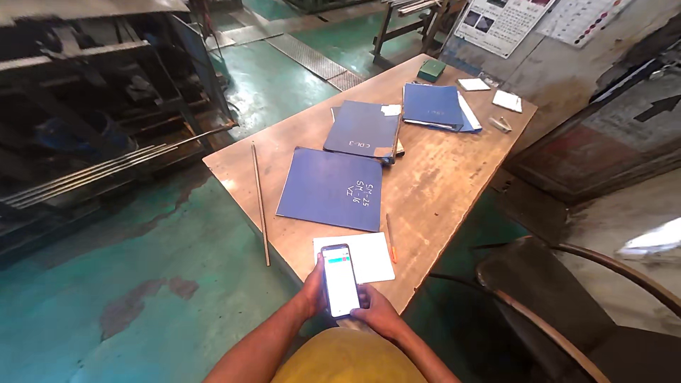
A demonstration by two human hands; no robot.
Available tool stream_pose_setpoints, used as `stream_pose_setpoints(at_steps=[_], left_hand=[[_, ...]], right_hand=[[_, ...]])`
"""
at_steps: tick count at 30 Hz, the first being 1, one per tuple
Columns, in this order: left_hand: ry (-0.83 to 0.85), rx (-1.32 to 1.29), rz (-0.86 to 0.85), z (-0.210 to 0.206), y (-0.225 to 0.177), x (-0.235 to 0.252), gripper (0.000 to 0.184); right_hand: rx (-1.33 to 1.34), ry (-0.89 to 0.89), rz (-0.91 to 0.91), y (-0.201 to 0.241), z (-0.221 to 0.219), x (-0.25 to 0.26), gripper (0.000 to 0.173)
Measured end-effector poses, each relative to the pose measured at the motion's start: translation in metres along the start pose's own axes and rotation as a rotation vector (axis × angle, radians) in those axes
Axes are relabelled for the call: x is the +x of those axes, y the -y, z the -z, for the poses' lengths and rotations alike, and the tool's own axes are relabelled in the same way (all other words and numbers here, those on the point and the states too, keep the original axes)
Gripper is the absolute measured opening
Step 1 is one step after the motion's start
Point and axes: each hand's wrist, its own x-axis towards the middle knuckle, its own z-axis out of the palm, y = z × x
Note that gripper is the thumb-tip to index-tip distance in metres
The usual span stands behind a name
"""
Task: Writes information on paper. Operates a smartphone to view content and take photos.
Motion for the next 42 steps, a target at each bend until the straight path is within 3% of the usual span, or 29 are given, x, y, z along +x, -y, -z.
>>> stream_pose_setpoints(at_steps=[10, 17, 21, 31, 42], left_hand=[[0.022, 0.023, -0.018, 0.000, 0.002, 0.000, 0.075], [0.034, 0.020, 0.002, 0.000, -0.001, 0.000, 0.076], [0.039, 0.043, 0.002, 0.000, -0.002, -0.001, 0.075], [0.075, 0.057, 0.018, -0.001, -0.004, -0.002, 0.077], [0.114, 0.047, 0.024, 0.002, -0.004, 0.001, 0.078]], right_hand=[[-0.134, -0.082, -0.032, 0.007, -0.011, -0.001, 0.067], [0.052, -0.161, -0.026, 0.004, -0.008, -0.001, 0.038], [0.057, -0.211, -0.001, 0.003, -0.007, 0.001, 0.035], [-0.202, -0.494, 0.251, 0.009, -0.004, 0.002, 0.028], [-0.496, -0.602, 0.530, -0.003, -0.002, 0.009, 0.024]])
